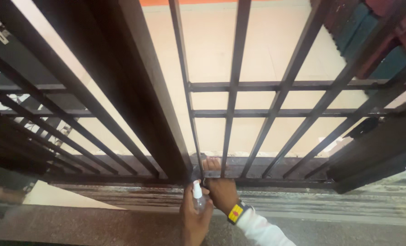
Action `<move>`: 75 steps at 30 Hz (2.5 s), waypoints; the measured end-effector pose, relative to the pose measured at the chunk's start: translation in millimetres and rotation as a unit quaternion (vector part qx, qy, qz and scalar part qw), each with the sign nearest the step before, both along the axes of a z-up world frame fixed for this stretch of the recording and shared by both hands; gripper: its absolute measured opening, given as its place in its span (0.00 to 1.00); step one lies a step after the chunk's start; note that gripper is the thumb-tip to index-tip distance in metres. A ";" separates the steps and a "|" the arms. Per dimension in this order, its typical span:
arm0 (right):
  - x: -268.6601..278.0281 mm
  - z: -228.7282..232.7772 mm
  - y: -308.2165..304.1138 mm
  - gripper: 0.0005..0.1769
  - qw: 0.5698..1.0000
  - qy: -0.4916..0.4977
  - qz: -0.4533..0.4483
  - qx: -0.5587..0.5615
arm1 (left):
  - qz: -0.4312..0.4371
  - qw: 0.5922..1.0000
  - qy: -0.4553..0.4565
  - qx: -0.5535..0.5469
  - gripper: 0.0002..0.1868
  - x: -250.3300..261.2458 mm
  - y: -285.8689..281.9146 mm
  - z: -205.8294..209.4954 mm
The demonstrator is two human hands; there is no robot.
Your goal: The person sprays a liquid onto a metal gate and wipes it with a cloth. They repeatedly spray and wipe different sections of the gate's bars and frame.
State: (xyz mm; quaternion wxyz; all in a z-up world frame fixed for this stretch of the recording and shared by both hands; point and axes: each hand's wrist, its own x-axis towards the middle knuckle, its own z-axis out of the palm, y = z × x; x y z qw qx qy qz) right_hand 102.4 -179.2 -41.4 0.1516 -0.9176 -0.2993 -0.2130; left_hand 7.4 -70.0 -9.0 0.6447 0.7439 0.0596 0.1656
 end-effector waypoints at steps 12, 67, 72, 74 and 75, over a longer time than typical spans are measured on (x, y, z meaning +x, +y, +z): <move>-29.4 -15.7 -76.4 0.37 0.994 0.104 -0.032 -0.009 | -0.009 0.998 0.056 0.036 0.32 -5.1 0.3 1.7; -39.6 -15.7 -180.3 0.20 0.941 0.063 -0.309 -0.123 | -0.060 0.982 0.048 -0.174 0.24 65.7 -55.7 -19.9; -37.4 0.4 -206.1 0.30 0.911 0.110 -0.389 -0.080 | -0.079 0.968 0.047 -0.233 0.22 70.2 -52.2 -25.9; -36.7 -2.1 -193.3 0.29 0.908 0.147 -0.385 -0.075 | -0.082 0.966 0.040 -0.240 0.21 70.2 -53.0 -29.7; -37.9 -3.2 -183.9 0.30 0.913 0.157 -0.373 -0.048 | -0.083 0.966 0.035 -0.243 0.21 71.1 -52.2 -29.7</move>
